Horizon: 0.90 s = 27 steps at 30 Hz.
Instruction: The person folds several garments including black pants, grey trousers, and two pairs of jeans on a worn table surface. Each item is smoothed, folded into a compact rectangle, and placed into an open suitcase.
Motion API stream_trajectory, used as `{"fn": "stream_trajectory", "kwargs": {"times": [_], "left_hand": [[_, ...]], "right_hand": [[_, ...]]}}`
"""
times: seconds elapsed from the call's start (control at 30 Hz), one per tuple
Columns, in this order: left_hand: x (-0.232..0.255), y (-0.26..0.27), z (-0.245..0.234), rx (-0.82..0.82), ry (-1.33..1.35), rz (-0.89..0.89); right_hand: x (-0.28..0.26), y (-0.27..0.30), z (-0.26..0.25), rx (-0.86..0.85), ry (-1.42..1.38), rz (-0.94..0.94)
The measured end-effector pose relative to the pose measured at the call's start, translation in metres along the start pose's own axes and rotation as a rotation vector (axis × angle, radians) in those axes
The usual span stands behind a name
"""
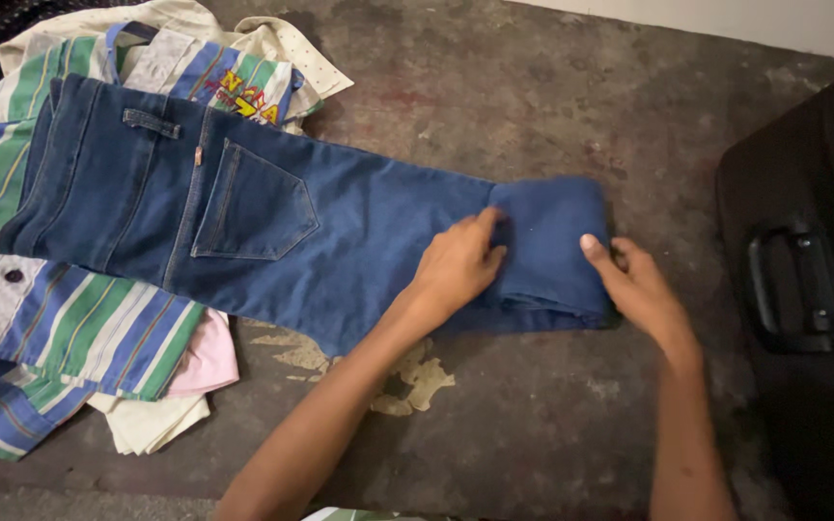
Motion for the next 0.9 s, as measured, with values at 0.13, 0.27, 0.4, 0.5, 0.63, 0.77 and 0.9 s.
{"fn": "stream_trajectory", "kwargs": {"times": [0.13,0.27,0.4,0.5,0.63,0.77,0.9], "left_hand": [[0.005,0.010,-0.004,0.024,-0.065,0.006],[0.001,0.014,-0.004,0.038,-0.003,-0.153],[-0.008,-0.003,0.004,0.075,0.056,-0.205],[-0.028,-0.020,0.017,-0.003,0.275,-0.299],[-0.044,-0.024,0.009,0.005,0.401,-0.326],[-0.048,-0.001,-0.025,0.144,0.040,-0.304],[-0.015,0.024,-0.051,0.409,-0.147,0.020]], "right_hand": [[-0.009,0.002,0.008,-0.056,-0.024,0.016],[-0.025,0.005,0.009,-0.030,-0.042,-0.077],[-0.027,0.014,0.008,-0.003,0.012,-0.089],[-0.044,0.024,0.019,0.013,0.065,-0.357],[-0.057,0.037,0.046,-0.103,0.115,-0.529],[-0.069,0.053,0.068,-0.138,0.321,-0.589],[-0.076,0.058,0.085,-0.098,0.573,-0.574]]}}
Point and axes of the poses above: each hand's wrist, its own y-axis away from the middle knuckle, its own z-axis out of the palm, x = y × z, the point moved 7 cm from there along -y, towards the middle knuckle, and after that the axes turned 15 degrees about -y, right-handed, at the moved point
